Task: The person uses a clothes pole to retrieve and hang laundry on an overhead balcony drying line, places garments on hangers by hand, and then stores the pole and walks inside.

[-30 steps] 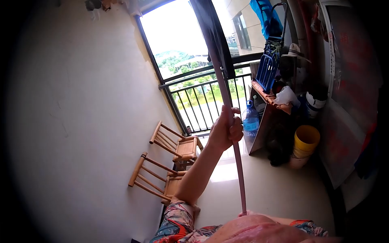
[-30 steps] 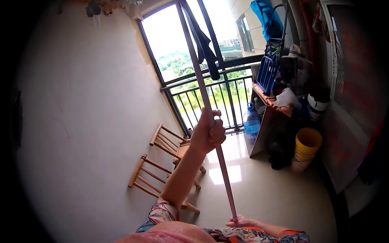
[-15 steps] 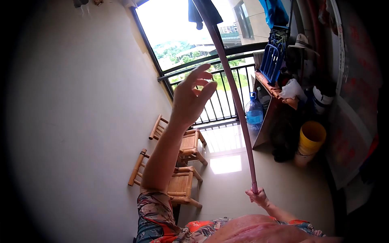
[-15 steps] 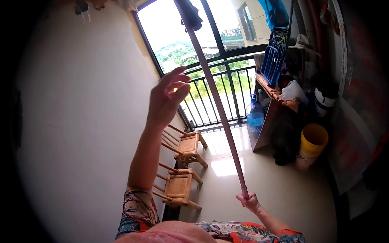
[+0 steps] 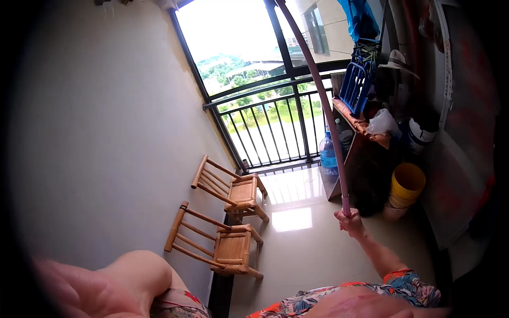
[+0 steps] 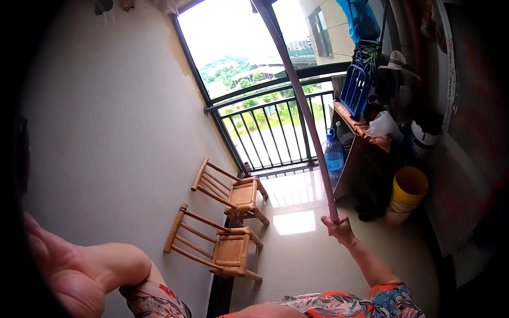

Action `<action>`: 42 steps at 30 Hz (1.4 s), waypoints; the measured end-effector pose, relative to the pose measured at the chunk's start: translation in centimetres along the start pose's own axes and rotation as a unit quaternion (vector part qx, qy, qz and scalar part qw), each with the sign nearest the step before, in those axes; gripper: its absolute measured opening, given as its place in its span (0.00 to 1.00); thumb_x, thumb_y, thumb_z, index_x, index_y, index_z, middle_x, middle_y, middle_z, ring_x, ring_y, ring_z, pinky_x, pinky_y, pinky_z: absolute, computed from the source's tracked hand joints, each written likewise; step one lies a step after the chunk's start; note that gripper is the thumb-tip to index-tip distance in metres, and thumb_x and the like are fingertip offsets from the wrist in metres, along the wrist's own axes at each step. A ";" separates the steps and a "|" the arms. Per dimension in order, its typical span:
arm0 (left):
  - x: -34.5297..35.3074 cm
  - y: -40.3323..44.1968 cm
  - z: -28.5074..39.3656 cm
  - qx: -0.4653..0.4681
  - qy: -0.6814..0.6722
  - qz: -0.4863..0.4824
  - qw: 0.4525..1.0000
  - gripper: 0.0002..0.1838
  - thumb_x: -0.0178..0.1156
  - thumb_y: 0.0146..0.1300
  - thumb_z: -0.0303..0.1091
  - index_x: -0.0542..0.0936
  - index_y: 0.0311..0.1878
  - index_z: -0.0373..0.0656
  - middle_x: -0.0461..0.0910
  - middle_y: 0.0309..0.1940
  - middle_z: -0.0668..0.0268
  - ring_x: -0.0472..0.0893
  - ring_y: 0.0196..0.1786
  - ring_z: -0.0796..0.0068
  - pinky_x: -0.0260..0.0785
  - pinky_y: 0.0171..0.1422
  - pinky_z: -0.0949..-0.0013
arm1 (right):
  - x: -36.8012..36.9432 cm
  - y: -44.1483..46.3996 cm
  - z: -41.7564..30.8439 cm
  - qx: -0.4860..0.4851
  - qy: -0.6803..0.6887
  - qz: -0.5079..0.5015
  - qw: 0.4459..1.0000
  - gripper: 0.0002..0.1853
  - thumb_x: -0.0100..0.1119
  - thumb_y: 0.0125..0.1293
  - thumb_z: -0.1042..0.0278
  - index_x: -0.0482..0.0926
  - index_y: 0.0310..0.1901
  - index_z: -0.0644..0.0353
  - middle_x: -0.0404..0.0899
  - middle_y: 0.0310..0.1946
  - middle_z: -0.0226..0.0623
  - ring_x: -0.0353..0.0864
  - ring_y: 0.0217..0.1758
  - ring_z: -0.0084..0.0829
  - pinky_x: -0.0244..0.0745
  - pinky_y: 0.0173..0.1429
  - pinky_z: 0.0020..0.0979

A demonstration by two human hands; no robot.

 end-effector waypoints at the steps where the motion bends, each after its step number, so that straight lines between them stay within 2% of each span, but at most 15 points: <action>1: -0.5 0.1 0.0 -0.001 0.022 -0.001 1.000 0.18 0.51 0.60 0.28 0.68 0.55 0.41 0.78 0.40 0.60 0.78 0.37 0.72 0.70 0.37 0.74 | -0.4 1.9 -2.2 -0.039 -0.005 -0.001 0.999 0.18 0.59 0.57 0.67 0.64 0.14 0.52 0.62 0.07 0.23 0.61 0.08 0.15 0.60 0.12 0.20; 3: -0.9 -0.3 0.2 -0.014 0.046 -0.008 0.999 0.18 0.51 0.61 0.28 0.68 0.55 0.41 0.78 0.40 0.60 0.78 0.37 0.72 0.70 0.37 0.74 | -1.2 -1.1 -0.6 -0.016 -0.017 0.017 1.000 0.18 0.60 0.57 0.67 0.64 0.14 0.53 0.62 0.07 0.24 0.62 0.07 0.15 0.60 0.11 0.21; 5: -3.3 0.4 0.7 -0.014 0.096 0.026 0.995 0.18 0.51 0.61 0.29 0.69 0.55 0.41 0.78 0.40 0.60 0.78 0.37 0.72 0.70 0.37 0.74 | -2.8 2.5 -3.2 -0.019 -0.071 0.027 0.997 0.17 0.60 0.56 0.65 0.65 0.16 0.55 0.63 0.07 0.26 0.64 0.07 0.18 0.59 0.11 0.22; 6: -4.1 1.0 0.1 -0.032 0.103 0.025 0.994 0.18 0.51 0.61 0.29 0.69 0.55 0.41 0.78 0.40 0.60 0.78 0.37 0.72 0.70 0.38 0.74 | -3.0 -0.1 -3.1 0.032 -0.079 0.048 0.995 0.16 0.61 0.55 0.63 0.68 0.16 0.55 0.65 0.08 0.25 0.63 0.08 0.17 0.55 0.11 0.22; 7: -4.3 1.0 -0.1 -0.040 0.113 0.028 0.992 0.18 0.51 0.61 0.29 0.69 0.55 0.41 0.78 0.40 0.60 0.78 0.37 0.72 0.70 0.38 0.74 | -2.8 -1.3 -3.7 0.034 -0.076 0.053 0.995 0.15 0.60 0.56 0.63 0.69 0.18 0.56 0.65 0.08 0.25 0.63 0.08 0.17 0.54 0.11 0.22; 9: -4.1 -0.2 -0.1 -0.048 0.122 0.031 0.991 0.18 0.51 0.61 0.29 0.69 0.55 0.41 0.78 0.40 0.59 0.78 0.37 0.72 0.70 0.38 0.74 | -3.1 0.5 -4.2 0.025 -0.022 0.035 0.999 0.14 0.59 0.58 0.64 0.68 0.18 0.55 0.64 0.08 0.25 0.62 0.08 0.17 0.53 0.10 0.22; 15: -1.0 -3.3 -0.2 -0.060 0.123 0.042 0.990 0.18 0.50 0.61 0.29 0.69 0.55 0.41 0.78 0.40 0.59 0.78 0.37 0.72 0.70 0.38 0.73 | -2.1 6.0 -6.5 0.015 -0.001 0.018 1.000 0.14 0.58 0.59 0.66 0.66 0.19 0.55 0.60 0.08 0.23 0.58 0.07 0.16 0.51 0.10 0.21; 19: -0.5 -4.8 -2.3 -0.064 0.107 0.036 0.992 0.18 0.50 0.61 0.29 0.69 0.55 0.40 0.77 0.40 0.59 0.78 0.37 0.71 0.70 0.38 0.73 | -0.1 9.2 -7.4 -0.032 0.006 -0.027 0.999 0.15 0.60 0.58 0.62 0.65 0.20 0.54 0.61 0.08 0.25 0.58 0.06 0.16 0.54 0.10 0.21; 22: -1.0 -7.4 -4.2 -0.068 0.103 0.033 0.992 0.18 0.50 0.61 0.29 0.69 0.55 0.40 0.77 0.40 0.59 0.78 0.37 0.71 0.71 0.38 0.73 | 2.6 11.2 -8.0 -0.009 0.009 -0.008 1.000 0.16 0.60 0.58 0.61 0.64 0.20 0.53 0.61 0.08 0.25 0.59 0.06 0.16 0.54 0.10 0.20; 25: -1.4 -10.4 -6.7 -0.073 0.101 0.029 0.992 0.18 0.49 0.61 0.29 0.69 0.55 0.40 0.77 0.40 0.59 0.78 0.37 0.71 0.71 0.38 0.73 | 6.5 14.8 -9.1 -0.051 0.017 -0.034 0.998 0.16 0.60 0.58 0.60 0.64 0.20 0.53 0.60 0.08 0.25 0.58 0.06 0.17 0.53 0.10 0.21; 29: -3.0 -15.1 -11.0 -0.074 0.107 0.019 0.991 0.18 0.49 0.61 0.30 0.69 0.55 0.40 0.77 0.40 0.58 0.78 0.37 0.71 0.71 0.38 0.73 | 12.2 18.4 -7.6 -0.030 0.044 -0.052 0.997 0.17 0.59 0.58 0.59 0.63 0.19 0.53 0.59 0.07 0.25 0.58 0.06 0.17 0.52 0.10 0.21; 31: -3.8 -17.1 -13.0 -0.074 0.115 0.011 0.991 0.18 0.49 0.61 0.30 0.69 0.55 0.40 0.77 0.40 0.58 0.78 0.37 0.71 0.71 0.38 0.73 | 15.6 20.4 -7.6 -0.053 0.048 -0.053 0.996 0.18 0.59 0.58 0.58 0.63 0.19 0.53 0.59 0.06 0.24 0.57 0.05 0.16 0.51 0.09 0.21; 33: -4.3 -18.5 -14.5 -0.078 0.122 0.008 0.989 0.17 0.49 0.61 0.30 0.69 0.55 0.40 0.77 0.40 0.58 0.78 0.37 0.71 0.71 0.38 0.73 | 17.4 22.5 -8.1 -0.074 0.046 -0.052 0.995 0.17 0.60 0.57 0.58 0.63 0.19 0.53 0.59 0.06 0.23 0.58 0.06 0.15 0.50 0.08 0.21; 38: -4.4 -21.7 -17.1 -0.087 0.142 -0.007 0.986 0.17 0.48 0.61 0.30 0.69 0.55 0.40 0.77 0.40 0.58 0.77 0.38 0.71 0.71 0.38 0.72 | 22.3 25.8 -8.8 -0.041 0.101 -0.093 0.990 0.17 0.58 0.59 0.60 0.62 0.19 0.53 0.56 0.06 0.21 0.55 0.05 0.15 0.48 0.08 0.21; 42: -3.5 -24.6 -19.2 -0.097 0.160 -0.018 0.982 0.17 0.48 0.61 0.30 0.69 0.54 0.40 0.77 0.40 0.58 0.77 0.38 0.71 0.71 0.39 0.72 | 25.4 32.0 -9.3 -0.050 0.086 -0.104 0.990 0.18 0.57 0.60 0.61 0.61 0.18 0.52 0.56 0.06 0.21 0.53 0.04 0.15 0.46 0.08 0.21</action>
Point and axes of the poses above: each hand's wrist, its own y-axis towards the middle knuckle, its own x-axis out of the palm, z = x × y, the point moved 8 cm from there along y, towards the middle knuckle
